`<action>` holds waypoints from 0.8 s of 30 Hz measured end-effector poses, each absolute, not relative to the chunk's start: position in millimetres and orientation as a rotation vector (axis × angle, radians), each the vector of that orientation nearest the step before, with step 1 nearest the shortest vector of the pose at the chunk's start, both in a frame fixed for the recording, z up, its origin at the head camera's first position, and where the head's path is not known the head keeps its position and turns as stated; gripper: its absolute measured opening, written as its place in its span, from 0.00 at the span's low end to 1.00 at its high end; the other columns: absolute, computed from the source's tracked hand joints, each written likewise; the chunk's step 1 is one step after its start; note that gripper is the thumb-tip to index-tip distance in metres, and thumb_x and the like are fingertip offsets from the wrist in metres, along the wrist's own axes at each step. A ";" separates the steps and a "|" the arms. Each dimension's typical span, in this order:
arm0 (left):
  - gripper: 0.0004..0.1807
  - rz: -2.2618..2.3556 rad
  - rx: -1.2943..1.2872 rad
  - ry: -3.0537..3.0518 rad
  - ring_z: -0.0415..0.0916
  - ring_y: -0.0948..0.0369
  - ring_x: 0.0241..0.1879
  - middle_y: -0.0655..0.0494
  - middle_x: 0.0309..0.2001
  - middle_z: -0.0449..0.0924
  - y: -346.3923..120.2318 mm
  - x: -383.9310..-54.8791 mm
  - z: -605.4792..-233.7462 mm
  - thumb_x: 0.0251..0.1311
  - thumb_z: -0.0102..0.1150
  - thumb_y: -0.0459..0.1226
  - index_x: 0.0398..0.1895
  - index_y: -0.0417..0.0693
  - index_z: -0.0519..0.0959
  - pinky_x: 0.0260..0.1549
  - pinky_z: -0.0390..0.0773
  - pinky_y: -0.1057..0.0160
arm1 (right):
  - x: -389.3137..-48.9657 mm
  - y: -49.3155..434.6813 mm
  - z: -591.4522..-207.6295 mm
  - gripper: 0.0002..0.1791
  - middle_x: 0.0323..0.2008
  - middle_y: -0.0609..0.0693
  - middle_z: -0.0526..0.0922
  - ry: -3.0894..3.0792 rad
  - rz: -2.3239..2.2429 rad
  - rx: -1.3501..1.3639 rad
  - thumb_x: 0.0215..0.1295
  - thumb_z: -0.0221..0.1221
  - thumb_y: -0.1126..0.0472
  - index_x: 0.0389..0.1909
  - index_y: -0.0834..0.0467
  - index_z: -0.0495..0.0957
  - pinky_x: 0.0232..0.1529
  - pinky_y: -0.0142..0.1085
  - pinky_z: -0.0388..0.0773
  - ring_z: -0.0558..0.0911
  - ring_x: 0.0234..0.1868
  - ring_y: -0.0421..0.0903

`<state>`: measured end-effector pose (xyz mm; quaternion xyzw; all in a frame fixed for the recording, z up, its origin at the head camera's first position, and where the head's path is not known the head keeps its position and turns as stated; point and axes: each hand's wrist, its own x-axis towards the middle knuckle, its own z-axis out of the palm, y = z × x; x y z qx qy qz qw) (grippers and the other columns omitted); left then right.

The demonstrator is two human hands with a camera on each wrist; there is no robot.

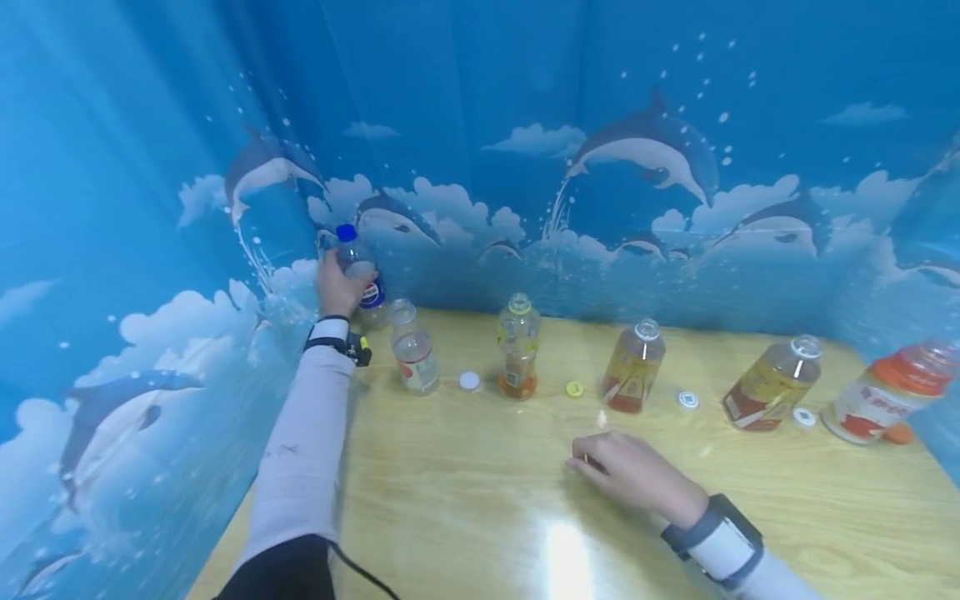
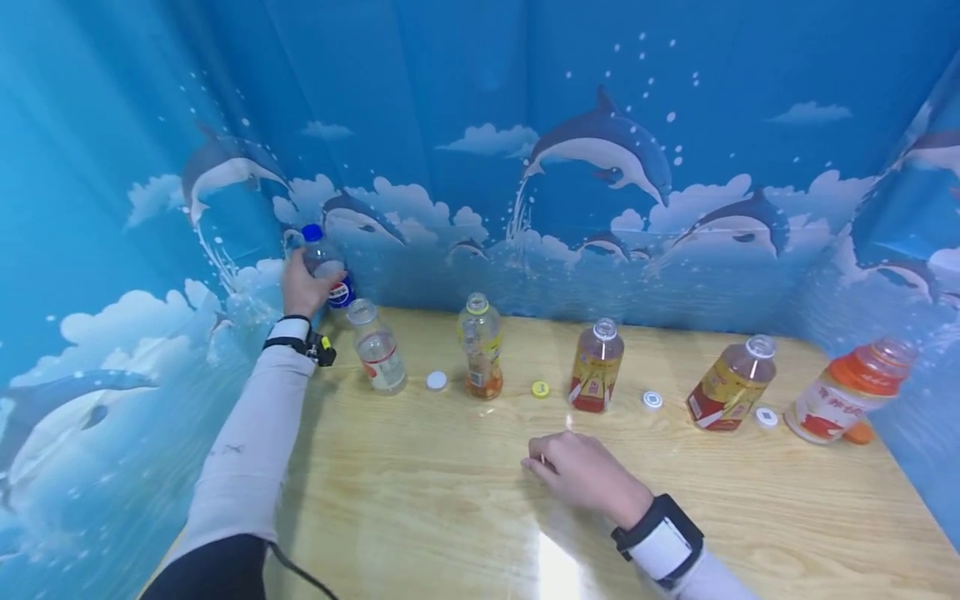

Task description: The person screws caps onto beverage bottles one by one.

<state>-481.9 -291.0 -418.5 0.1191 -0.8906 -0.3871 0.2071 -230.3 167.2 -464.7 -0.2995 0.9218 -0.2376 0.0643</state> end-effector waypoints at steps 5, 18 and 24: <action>0.53 -1.111 0.343 -2.514 0.63 0.42 0.72 0.37 0.74 0.61 -295.7 -476.1 -417.4 0.60 0.72 0.45 0.80 0.41 0.50 0.71 0.67 0.44 | -230.4 163.4 -467.3 0.12 0.20 0.34 0.72 2.775 -0.711 -0.869 0.75 0.57 0.47 0.30 0.46 0.77 0.24 0.28 0.72 0.71 0.21 0.31; 0.37 -1.439 -0.081 -2.401 0.71 0.42 0.65 0.35 0.67 0.70 -272.9 -372.6 -401.8 0.76 0.46 0.56 0.74 0.38 0.59 0.64 0.73 0.43 | -248.6 122.5 -469.2 0.11 0.43 0.47 0.83 3.020 -0.675 -0.933 0.68 0.63 0.59 0.49 0.56 0.79 0.41 0.38 0.84 0.83 0.41 0.44; 0.58 -1.437 -0.178 -2.629 0.63 0.43 0.72 0.39 0.73 0.62 -250.3 -347.7 -431.3 0.52 0.76 0.55 0.78 0.44 0.52 0.69 0.67 0.42 | -255.0 87.3 -469.9 0.14 0.46 0.52 0.82 2.979 -0.695 -0.959 0.69 0.63 0.57 0.50 0.58 0.79 0.40 0.40 0.84 0.83 0.42 0.48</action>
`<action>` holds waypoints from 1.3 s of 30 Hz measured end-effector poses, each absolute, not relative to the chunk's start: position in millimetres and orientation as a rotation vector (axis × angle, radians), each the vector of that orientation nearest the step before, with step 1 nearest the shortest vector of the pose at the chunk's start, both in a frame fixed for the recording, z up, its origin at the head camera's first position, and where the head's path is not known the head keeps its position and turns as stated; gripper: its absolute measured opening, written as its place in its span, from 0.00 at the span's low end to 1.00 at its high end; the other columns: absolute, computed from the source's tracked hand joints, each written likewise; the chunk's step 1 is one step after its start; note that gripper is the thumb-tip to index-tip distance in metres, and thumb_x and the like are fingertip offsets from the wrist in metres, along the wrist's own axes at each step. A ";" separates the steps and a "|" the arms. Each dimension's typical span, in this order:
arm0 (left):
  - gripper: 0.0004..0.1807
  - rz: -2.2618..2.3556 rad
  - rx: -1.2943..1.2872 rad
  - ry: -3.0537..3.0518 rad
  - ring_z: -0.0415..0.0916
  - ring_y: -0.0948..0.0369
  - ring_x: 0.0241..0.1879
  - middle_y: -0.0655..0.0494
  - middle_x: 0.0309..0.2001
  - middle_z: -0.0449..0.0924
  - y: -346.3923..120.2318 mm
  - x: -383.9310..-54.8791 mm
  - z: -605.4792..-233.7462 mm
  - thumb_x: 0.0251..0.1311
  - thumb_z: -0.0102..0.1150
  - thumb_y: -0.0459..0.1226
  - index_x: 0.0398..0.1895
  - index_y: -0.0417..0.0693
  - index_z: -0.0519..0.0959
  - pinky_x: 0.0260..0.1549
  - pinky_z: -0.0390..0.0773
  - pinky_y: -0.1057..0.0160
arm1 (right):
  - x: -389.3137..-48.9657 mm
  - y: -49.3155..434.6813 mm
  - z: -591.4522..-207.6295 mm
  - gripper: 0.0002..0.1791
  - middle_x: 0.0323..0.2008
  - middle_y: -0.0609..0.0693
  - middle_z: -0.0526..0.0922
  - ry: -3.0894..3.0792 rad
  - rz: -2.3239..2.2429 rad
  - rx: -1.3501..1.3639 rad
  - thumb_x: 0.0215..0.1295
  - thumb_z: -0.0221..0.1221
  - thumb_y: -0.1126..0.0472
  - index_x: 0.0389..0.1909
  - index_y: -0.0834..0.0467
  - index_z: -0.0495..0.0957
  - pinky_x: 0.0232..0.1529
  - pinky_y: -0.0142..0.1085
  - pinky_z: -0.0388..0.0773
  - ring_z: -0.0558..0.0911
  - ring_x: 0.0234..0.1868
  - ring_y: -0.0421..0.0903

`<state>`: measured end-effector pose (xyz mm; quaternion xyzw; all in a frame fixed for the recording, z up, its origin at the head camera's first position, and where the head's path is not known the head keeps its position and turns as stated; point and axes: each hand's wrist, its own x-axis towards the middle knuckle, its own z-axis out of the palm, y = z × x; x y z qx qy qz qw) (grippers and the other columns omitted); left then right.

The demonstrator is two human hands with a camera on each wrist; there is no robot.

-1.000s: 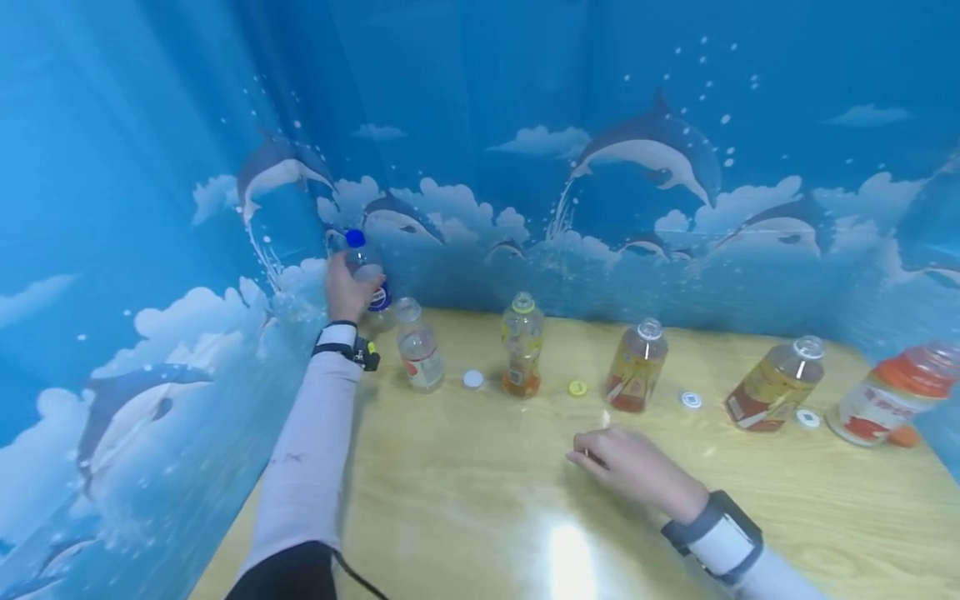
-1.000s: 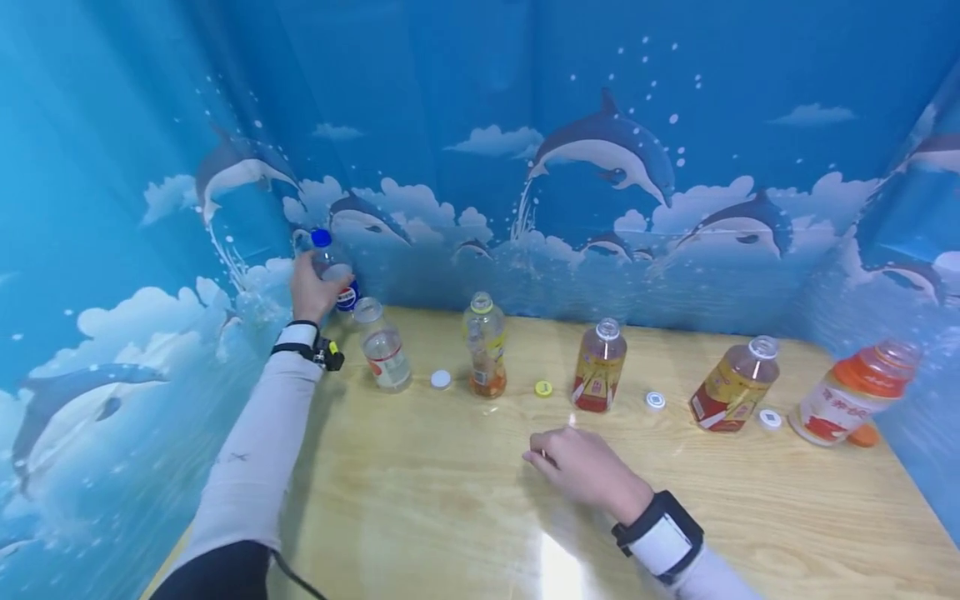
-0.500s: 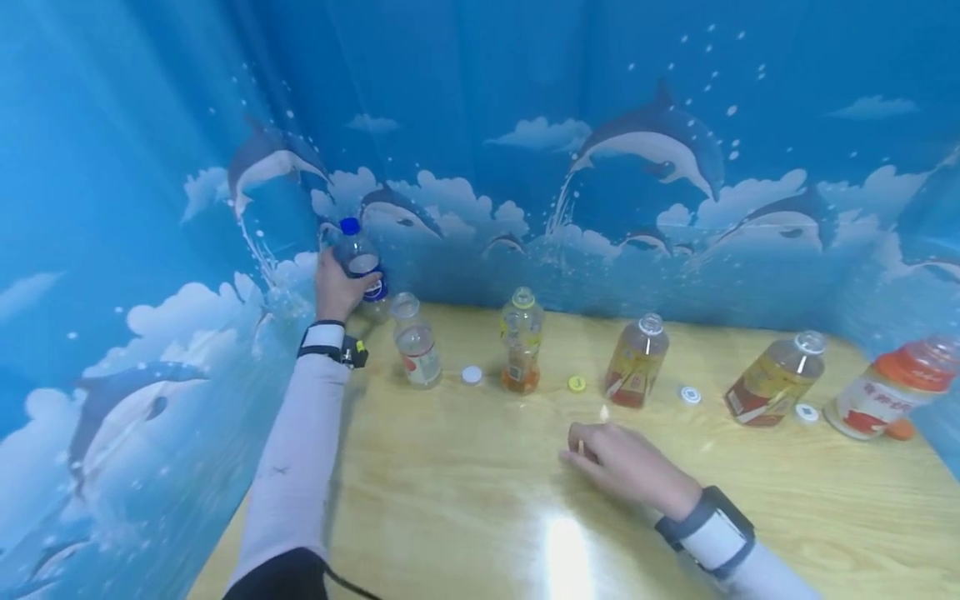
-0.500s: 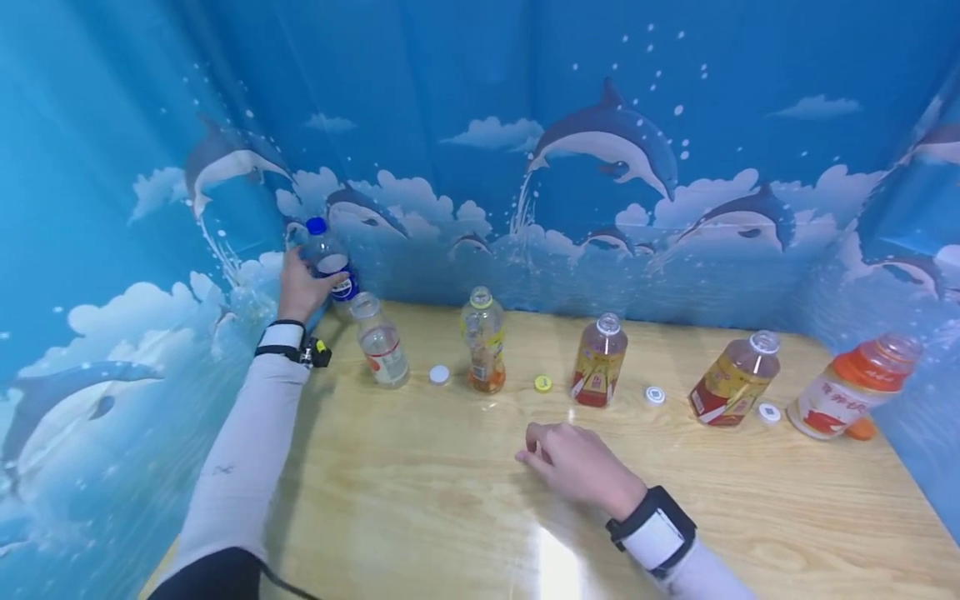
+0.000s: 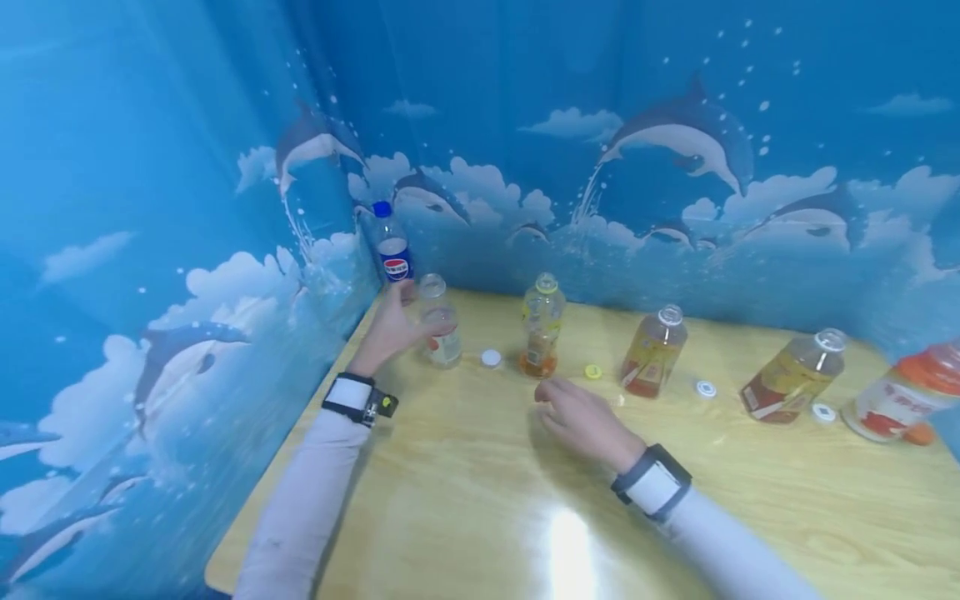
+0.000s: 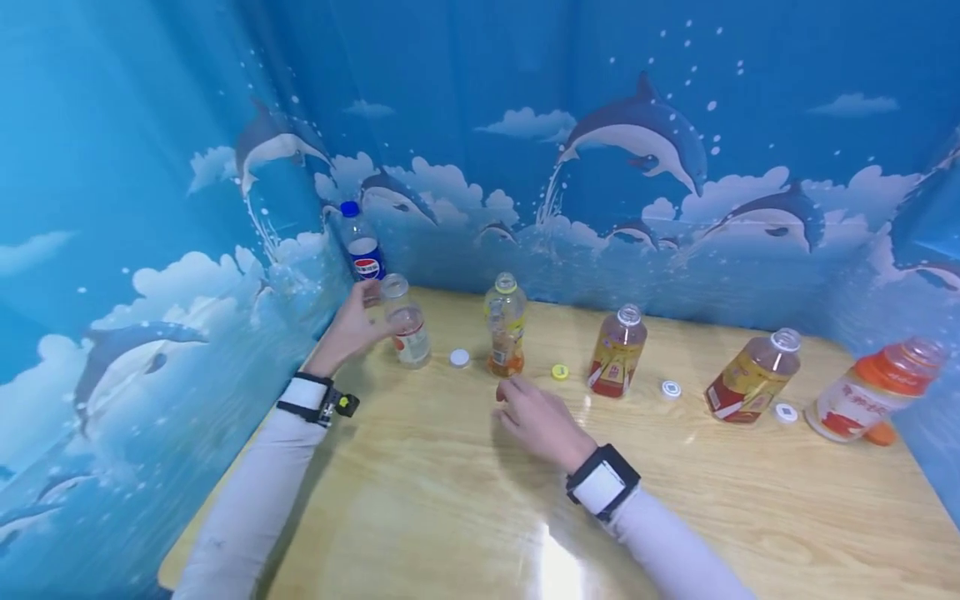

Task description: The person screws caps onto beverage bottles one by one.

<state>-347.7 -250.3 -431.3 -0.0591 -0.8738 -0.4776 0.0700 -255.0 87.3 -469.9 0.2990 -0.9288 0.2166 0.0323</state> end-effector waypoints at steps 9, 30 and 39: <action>0.46 -1.348 -0.299 -2.620 0.73 0.43 0.61 0.44 0.58 0.73 -237.4 -351.6 -458.8 0.50 0.80 0.46 0.69 0.51 0.63 0.60 0.77 0.43 | -271.6 54.8 -482.9 0.17 0.49 0.52 0.76 -2.830 0.698 0.993 0.72 0.61 0.57 0.56 0.61 0.77 0.36 0.34 0.83 0.80 0.37 0.43; 0.47 -1.277 -0.348 -2.655 0.71 0.48 0.65 0.48 0.66 0.71 -236.1 -263.8 -391.8 0.56 0.76 0.44 0.76 0.58 0.59 0.57 0.81 0.43 | -311.2 28.3 -490.1 0.07 0.40 0.55 0.82 -2.754 0.409 1.068 0.70 0.62 0.60 0.45 0.56 0.83 0.29 0.44 0.83 0.82 0.33 0.53; 0.48 -1.326 -0.609 -2.612 0.75 0.49 0.62 0.48 0.66 0.73 -174.3 -262.9 -380.4 0.53 0.78 0.45 0.75 0.62 0.60 0.48 0.86 0.48 | -264.2 89.1 -481.2 0.23 0.49 0.52 0.81 -2.888 0.435 1.047 0.63 0.68 0.56 0.59 0.53 0.78 0.34 0.38 0.83 0.82 0.37 0.47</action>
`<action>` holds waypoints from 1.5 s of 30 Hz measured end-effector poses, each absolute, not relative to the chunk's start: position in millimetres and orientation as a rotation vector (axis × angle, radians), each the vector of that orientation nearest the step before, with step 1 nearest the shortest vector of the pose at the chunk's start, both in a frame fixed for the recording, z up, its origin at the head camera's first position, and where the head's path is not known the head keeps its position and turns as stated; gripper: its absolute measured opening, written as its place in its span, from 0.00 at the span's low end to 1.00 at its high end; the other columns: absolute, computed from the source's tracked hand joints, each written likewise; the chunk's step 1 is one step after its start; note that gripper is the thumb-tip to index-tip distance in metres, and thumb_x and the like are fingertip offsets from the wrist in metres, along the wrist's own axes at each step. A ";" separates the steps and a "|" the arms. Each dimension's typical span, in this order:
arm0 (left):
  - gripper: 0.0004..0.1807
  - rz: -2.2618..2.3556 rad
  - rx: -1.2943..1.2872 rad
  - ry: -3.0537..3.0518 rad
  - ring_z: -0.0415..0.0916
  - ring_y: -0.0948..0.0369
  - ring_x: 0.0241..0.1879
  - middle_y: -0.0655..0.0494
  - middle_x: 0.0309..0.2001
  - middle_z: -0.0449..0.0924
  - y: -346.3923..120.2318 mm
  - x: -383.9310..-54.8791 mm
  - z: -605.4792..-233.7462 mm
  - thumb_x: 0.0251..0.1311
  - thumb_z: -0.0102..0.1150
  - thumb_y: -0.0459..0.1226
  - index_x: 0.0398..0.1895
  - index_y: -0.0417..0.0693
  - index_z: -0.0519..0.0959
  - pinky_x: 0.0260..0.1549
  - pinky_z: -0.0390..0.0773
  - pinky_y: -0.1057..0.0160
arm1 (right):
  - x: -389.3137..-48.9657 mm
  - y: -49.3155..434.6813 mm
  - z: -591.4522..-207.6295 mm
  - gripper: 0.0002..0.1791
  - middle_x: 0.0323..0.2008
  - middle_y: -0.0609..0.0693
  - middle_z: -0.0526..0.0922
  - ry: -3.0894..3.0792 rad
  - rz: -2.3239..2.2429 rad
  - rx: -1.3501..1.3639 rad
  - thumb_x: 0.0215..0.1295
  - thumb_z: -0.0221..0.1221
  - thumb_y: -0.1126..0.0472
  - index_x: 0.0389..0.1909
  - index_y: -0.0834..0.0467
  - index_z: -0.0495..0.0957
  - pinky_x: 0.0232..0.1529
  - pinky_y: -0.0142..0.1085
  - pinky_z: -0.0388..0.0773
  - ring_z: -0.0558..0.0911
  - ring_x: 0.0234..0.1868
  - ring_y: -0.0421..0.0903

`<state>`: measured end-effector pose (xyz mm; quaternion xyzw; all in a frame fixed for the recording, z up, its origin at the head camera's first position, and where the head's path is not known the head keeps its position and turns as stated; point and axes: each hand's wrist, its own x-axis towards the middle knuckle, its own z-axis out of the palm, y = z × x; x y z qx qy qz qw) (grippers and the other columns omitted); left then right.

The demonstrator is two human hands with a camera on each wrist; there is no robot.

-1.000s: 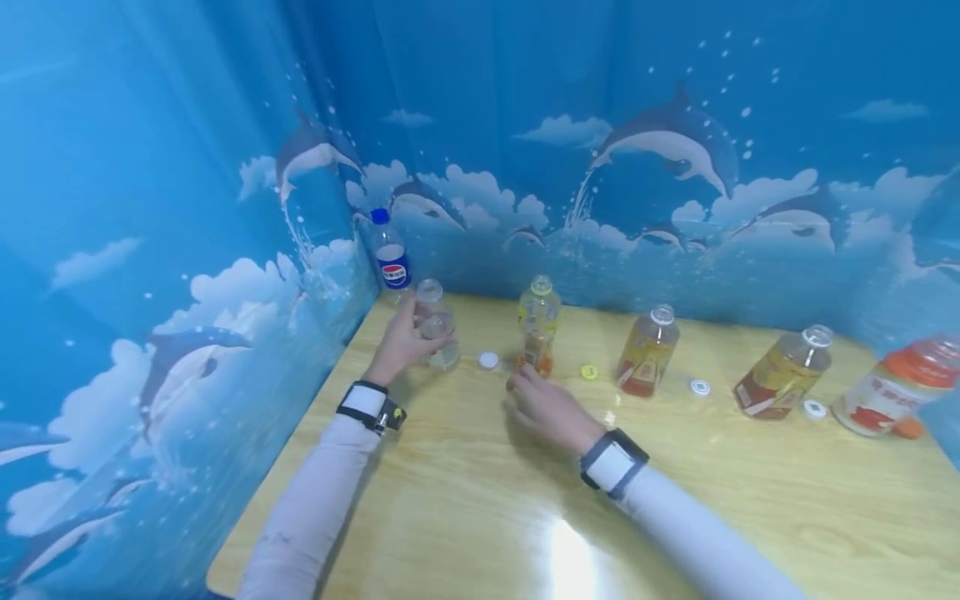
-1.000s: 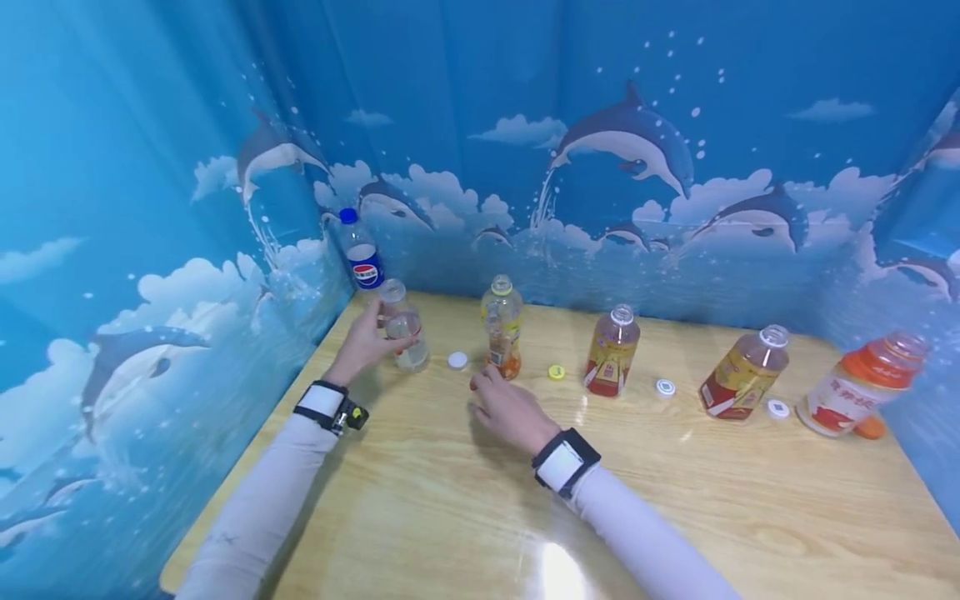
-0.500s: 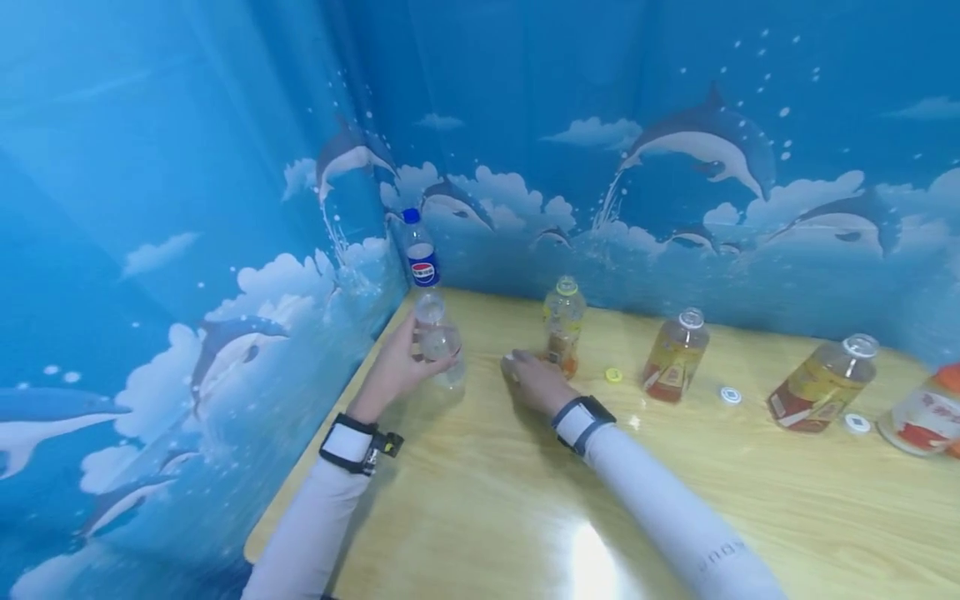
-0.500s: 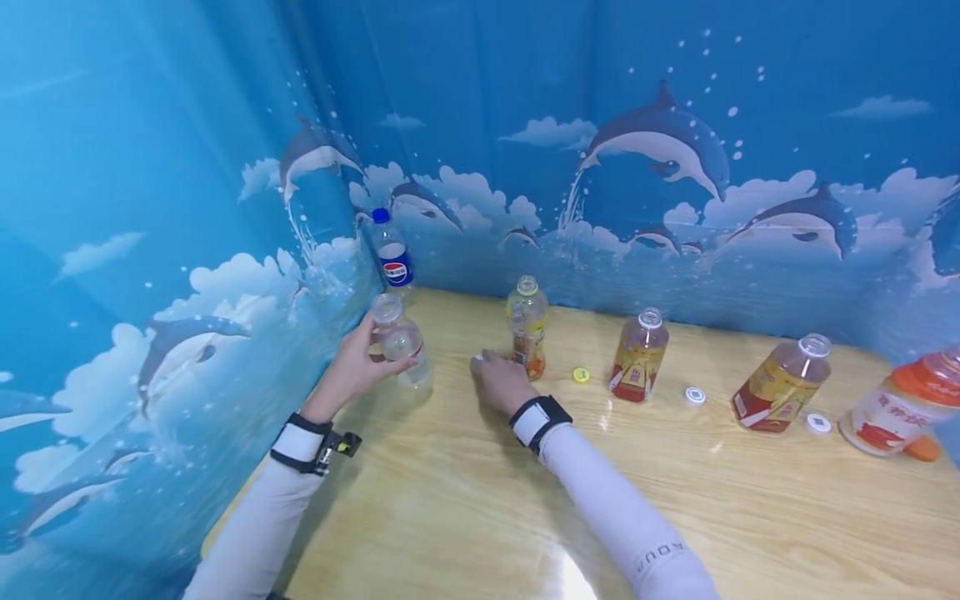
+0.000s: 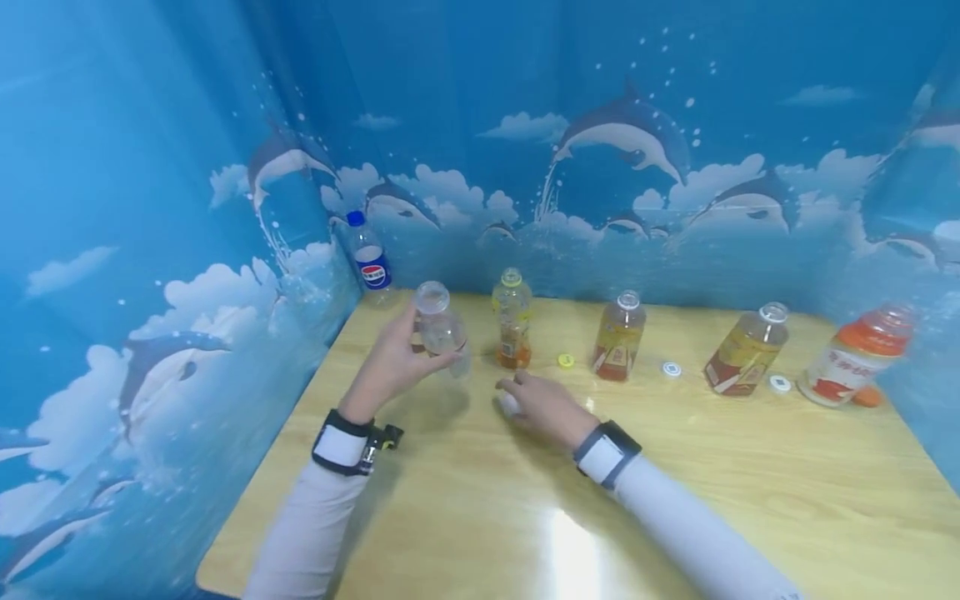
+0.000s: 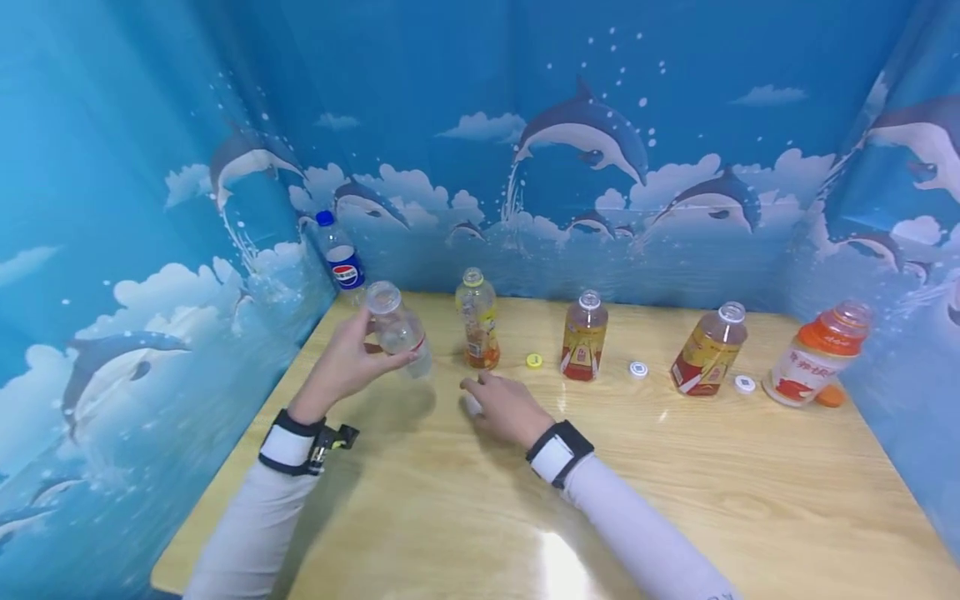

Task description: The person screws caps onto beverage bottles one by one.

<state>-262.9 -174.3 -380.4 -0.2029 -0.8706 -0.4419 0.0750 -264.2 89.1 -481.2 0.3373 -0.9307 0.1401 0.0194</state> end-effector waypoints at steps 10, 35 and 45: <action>0.46 -1.292 -0.961 -2.585 0.81 0.55 0.52 0.53 0.60 0.78 -78.7 -273.2 -362.3 0.51 0.78 0.51 0.72 0.58 0.64 0.40 0.87 0.63 | -231.5 195.9 -338.5 0.23 0.50 0.49 0.75 -2.682 0.897 0.926 0.64 0.66 0.61 0.60 0.54 0.78 0.43 0.38 0.84 0.79 0.44 0.45; 0.49 -1.180 -1.167 -2.651 0.80 0.61 0.51 0.56 0.57 0.79 -28.3 -284.0 -381.9 0.53 0.76 0.52 0.76 0.63 0.59 0.40 0.84 0.69 | -255.4 187.9 -287.9 0.20 0.50 0.51 0.80 -2.648 0.775 0.960 0.71 0.63 0.54 0.60 0.57 0.80 0.41 0.38 0.85 0.81 0.44 0.45; 0.45 -1.209 -1.219 -2.643 0.78 0.62 0.57 0.59 0.63 0.77 -24.1 -279.3 -382.2 0.55 0.75 0.50 0.75 0.63 0.63 0.49 0.83 0.67 | -254.7 194.2 -290.4 0.48 0.74 0.55 0.64 -2.696 0.745 1.020 0.69 0.64 0.45 0.82 0.45 0.48 0.65 0.55 0.75 0.73 0.66 0.53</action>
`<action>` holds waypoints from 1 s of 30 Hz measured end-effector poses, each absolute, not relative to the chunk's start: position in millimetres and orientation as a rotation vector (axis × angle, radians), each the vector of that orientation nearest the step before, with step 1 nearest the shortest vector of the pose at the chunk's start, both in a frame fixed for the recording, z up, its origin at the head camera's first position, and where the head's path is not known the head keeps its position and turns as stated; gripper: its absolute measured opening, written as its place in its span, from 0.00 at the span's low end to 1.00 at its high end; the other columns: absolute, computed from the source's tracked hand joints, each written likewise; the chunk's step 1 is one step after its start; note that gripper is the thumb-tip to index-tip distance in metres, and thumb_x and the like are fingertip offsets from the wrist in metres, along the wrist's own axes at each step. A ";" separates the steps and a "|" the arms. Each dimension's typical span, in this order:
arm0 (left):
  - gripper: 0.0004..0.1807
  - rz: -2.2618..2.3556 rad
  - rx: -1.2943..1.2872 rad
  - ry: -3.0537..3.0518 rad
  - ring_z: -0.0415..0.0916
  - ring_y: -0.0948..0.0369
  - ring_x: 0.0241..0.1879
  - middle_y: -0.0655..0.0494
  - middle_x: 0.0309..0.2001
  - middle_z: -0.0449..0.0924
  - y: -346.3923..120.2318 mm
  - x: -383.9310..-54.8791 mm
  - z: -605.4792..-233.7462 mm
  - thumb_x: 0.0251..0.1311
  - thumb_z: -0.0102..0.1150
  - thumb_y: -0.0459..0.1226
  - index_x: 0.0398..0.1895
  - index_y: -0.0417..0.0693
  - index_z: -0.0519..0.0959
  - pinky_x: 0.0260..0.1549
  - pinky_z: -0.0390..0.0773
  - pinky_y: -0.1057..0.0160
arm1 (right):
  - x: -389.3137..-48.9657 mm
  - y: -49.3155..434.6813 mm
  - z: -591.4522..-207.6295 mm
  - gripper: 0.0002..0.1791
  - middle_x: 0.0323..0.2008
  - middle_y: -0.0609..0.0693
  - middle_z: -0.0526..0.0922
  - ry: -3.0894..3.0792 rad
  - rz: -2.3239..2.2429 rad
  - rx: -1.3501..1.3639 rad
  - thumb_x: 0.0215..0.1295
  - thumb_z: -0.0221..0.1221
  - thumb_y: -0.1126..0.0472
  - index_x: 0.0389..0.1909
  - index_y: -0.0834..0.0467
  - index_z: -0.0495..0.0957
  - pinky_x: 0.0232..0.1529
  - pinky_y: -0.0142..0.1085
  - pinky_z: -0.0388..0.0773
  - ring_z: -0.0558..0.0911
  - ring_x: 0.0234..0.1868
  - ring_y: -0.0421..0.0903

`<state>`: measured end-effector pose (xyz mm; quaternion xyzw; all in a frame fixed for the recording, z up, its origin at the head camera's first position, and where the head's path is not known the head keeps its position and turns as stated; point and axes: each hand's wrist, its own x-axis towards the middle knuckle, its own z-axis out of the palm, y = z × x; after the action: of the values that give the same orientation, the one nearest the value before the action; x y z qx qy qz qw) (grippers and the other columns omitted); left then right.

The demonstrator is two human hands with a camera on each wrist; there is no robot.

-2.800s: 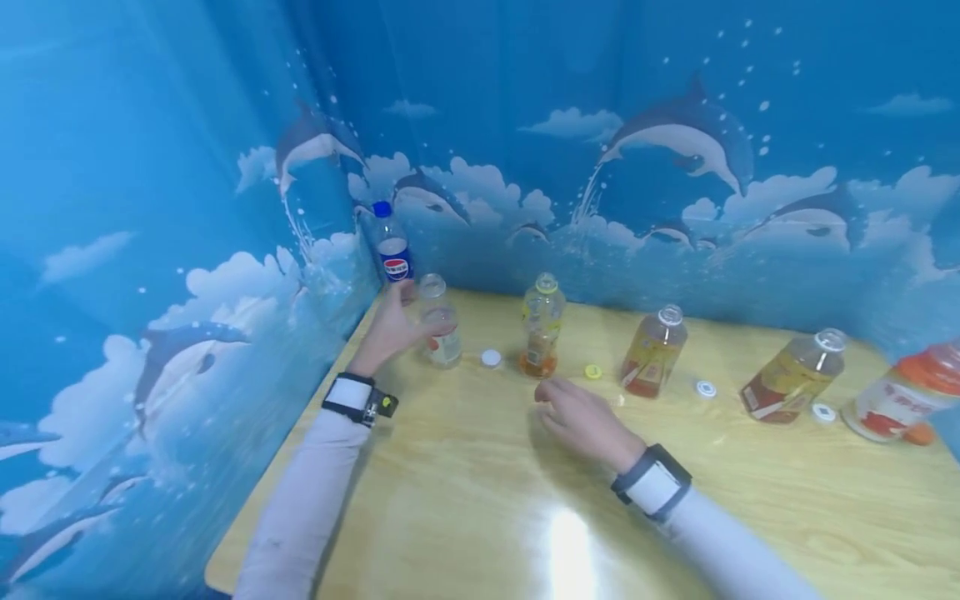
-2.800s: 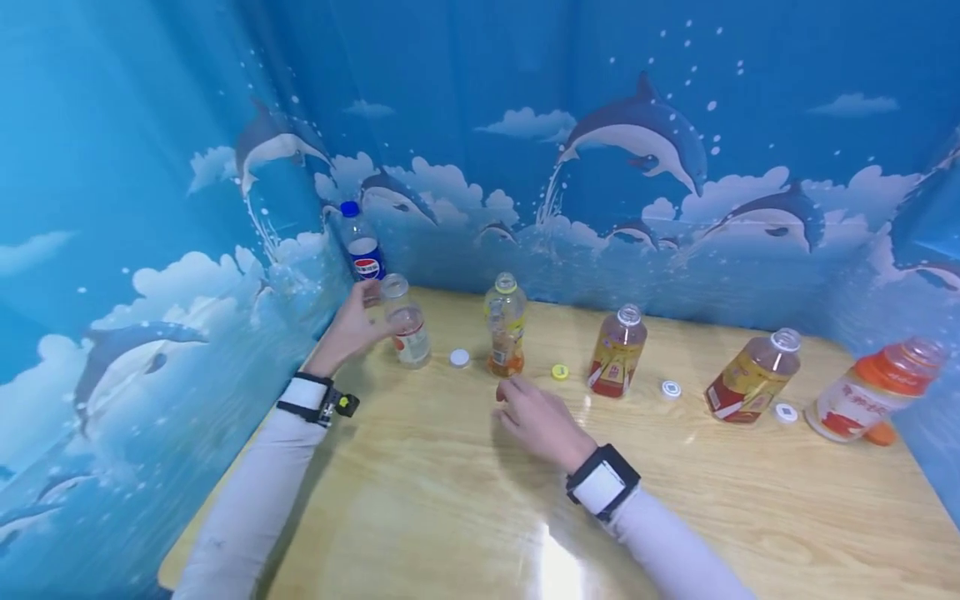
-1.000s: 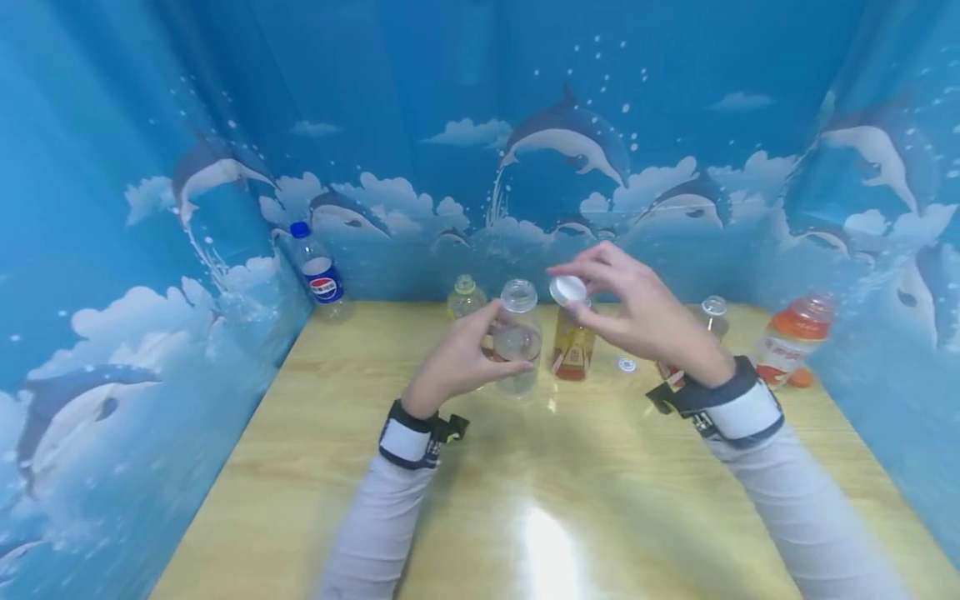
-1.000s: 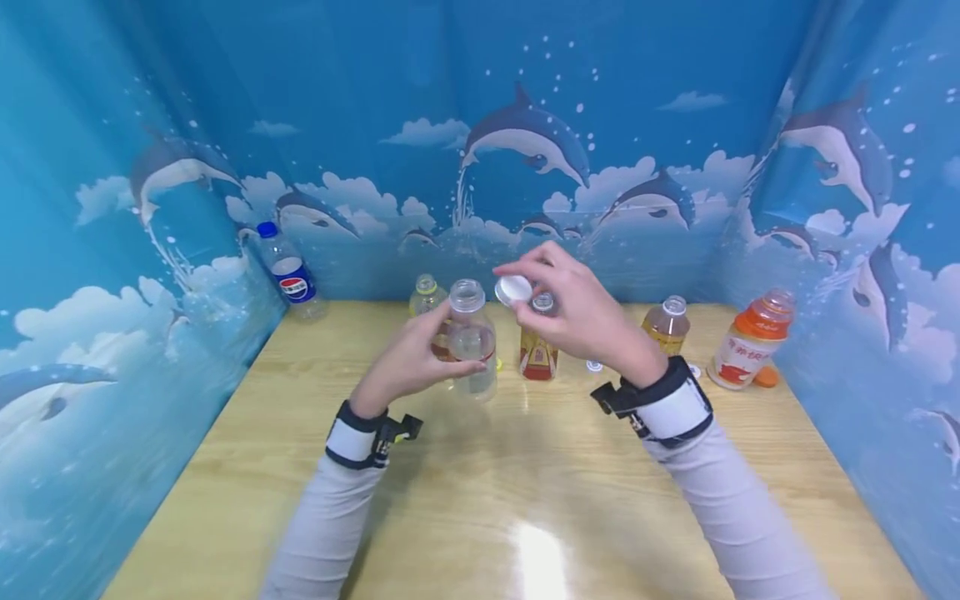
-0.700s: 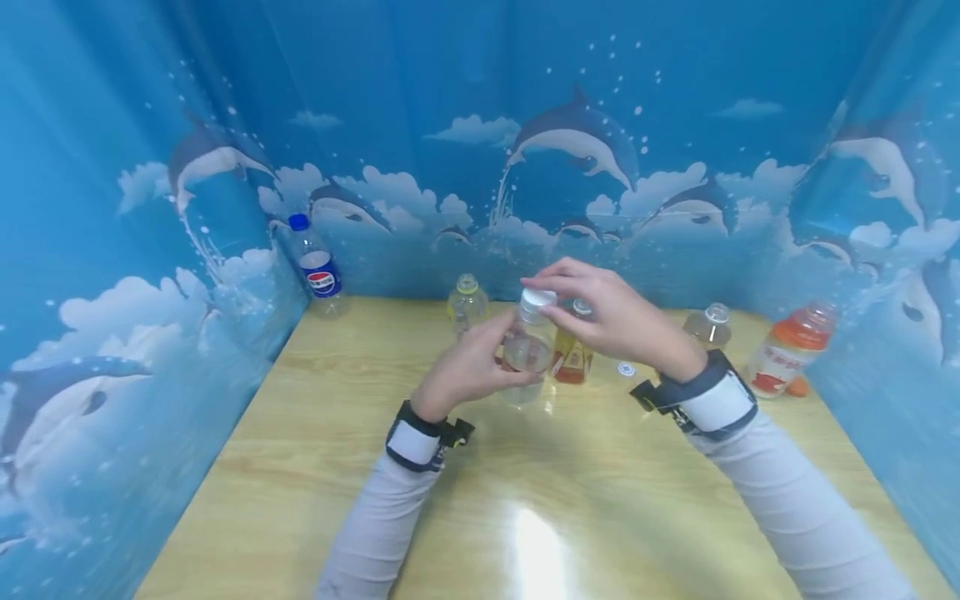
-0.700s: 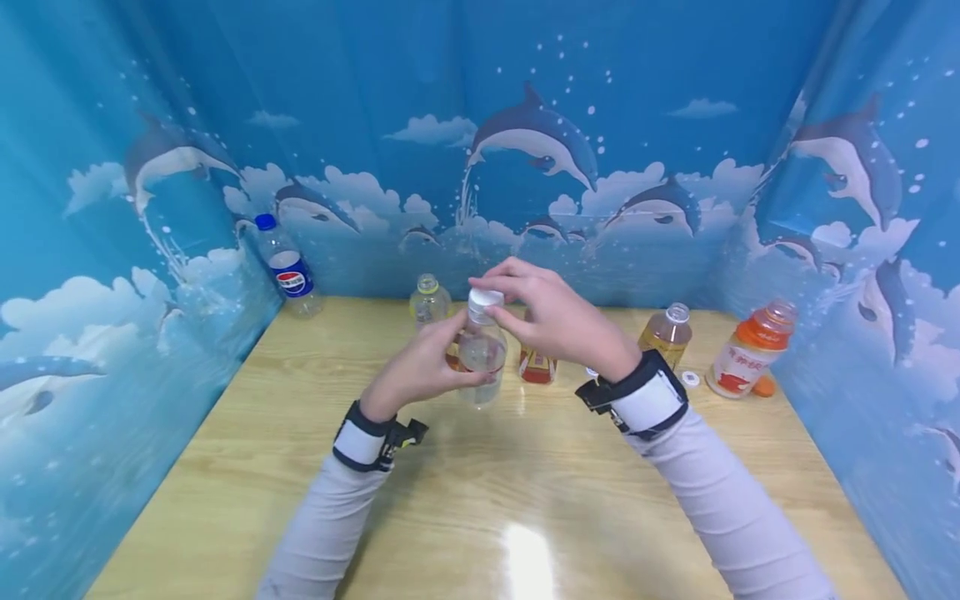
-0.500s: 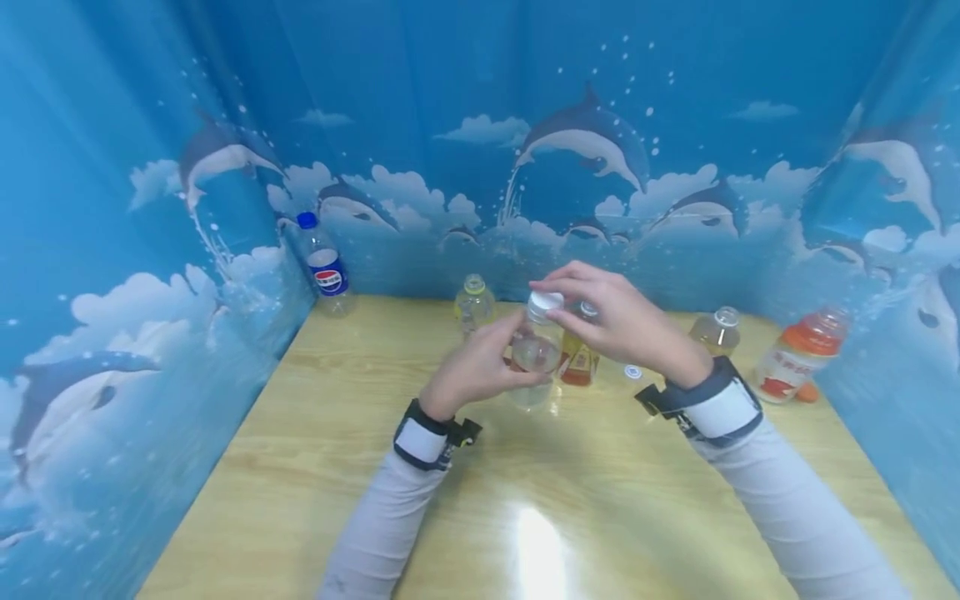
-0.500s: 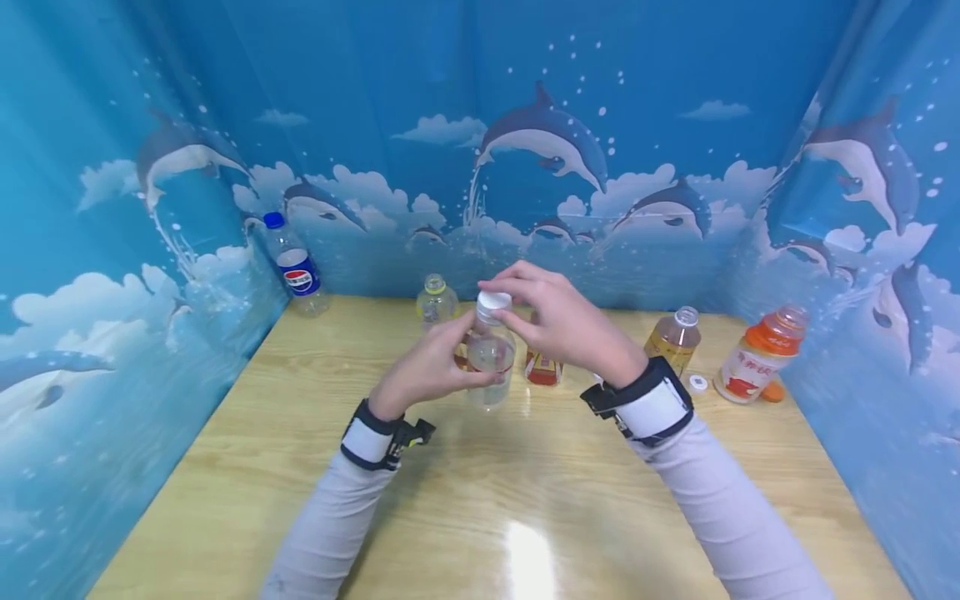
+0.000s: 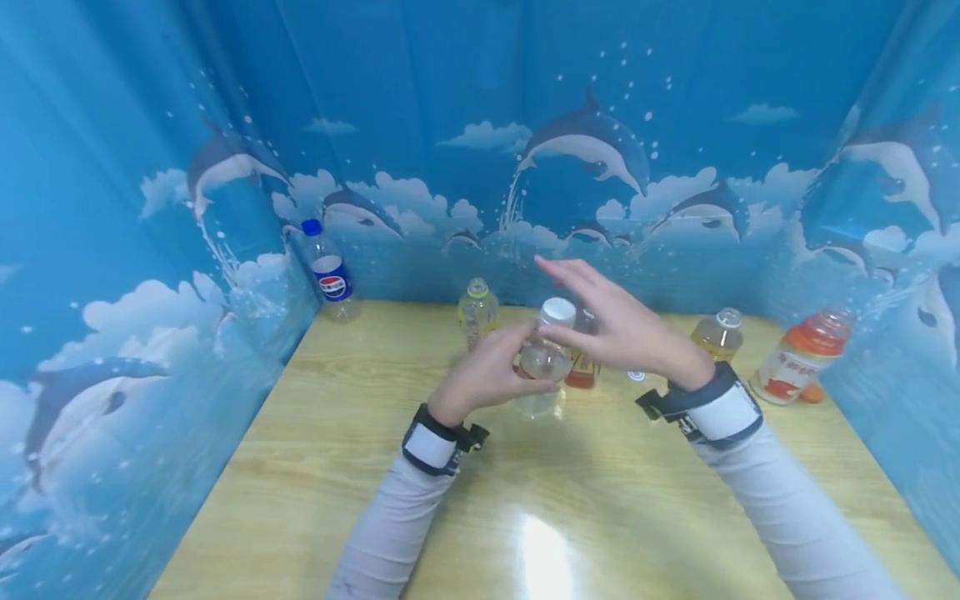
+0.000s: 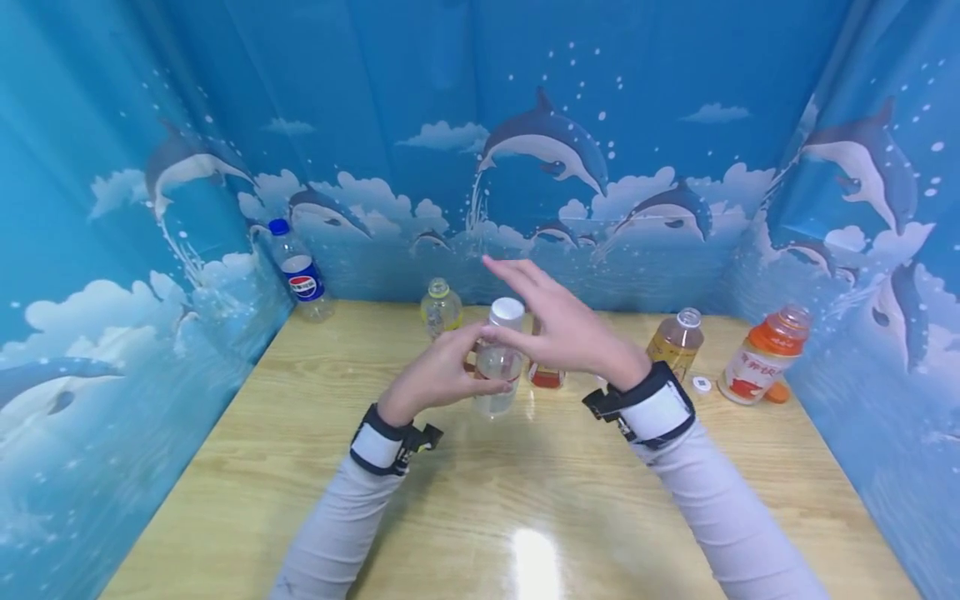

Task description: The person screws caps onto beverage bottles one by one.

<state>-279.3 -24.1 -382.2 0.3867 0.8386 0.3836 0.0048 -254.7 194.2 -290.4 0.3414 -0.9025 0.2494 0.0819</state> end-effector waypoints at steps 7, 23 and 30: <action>0.43 1.219 1.234 2.581 0.78 0.64 0.54 0.59 0.58 0.79 -22.5 -278.4 -378.9 0.55 0.76 0.49 0.73 0.60 0.65 0.46 0.83 0.69 | -258.9 211.9 -279.5 0.26 0.66 0.50 0.75 -2.709 0.836 1.278 0.74 0.57 0.65 0.71 0.52 0.71 0.63 0.54 0.75 0.73 0.66 0.50; 0.47 1.127 1.320 2.583 0.81 0.70 0.41 0.62 0.49 0.83 -20.1 -274.9 -384.6 0.54 0.76 0.48 0.76 0.62 0.62 0.36 0.82 0.75 | -261.4 184.2 -307.4 0.27 0.19 0.46 0.73 -2.605 0.192 0.669 0.72 0.50 0.40 0.17 0.52 0.75 0.18 0.36 0.69 0.71 0.25 0.46; 0.43 1.176 1.277 2.530 0.81 0.70 0.43 0.63 0.50 0.83 -22.0 -277.5 -380.1 0.54 0.76 0.51 0.73 0.63 0.66 0.36 0.84 0.70 | -255.1 197.0 -291.7 0.23 0.33 0.46 0.77 -2.821 0.396 0.776 0.76 0.46 0.35 0.43 0.48 0.79 0.29 0.40 0.77 0.77 0.32 0.45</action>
<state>-277.5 -22.0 -380.1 0.4159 0.8240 0.3831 0.0365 -255.1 197.0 -291.7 0.2616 -0.9512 0.1336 0.0946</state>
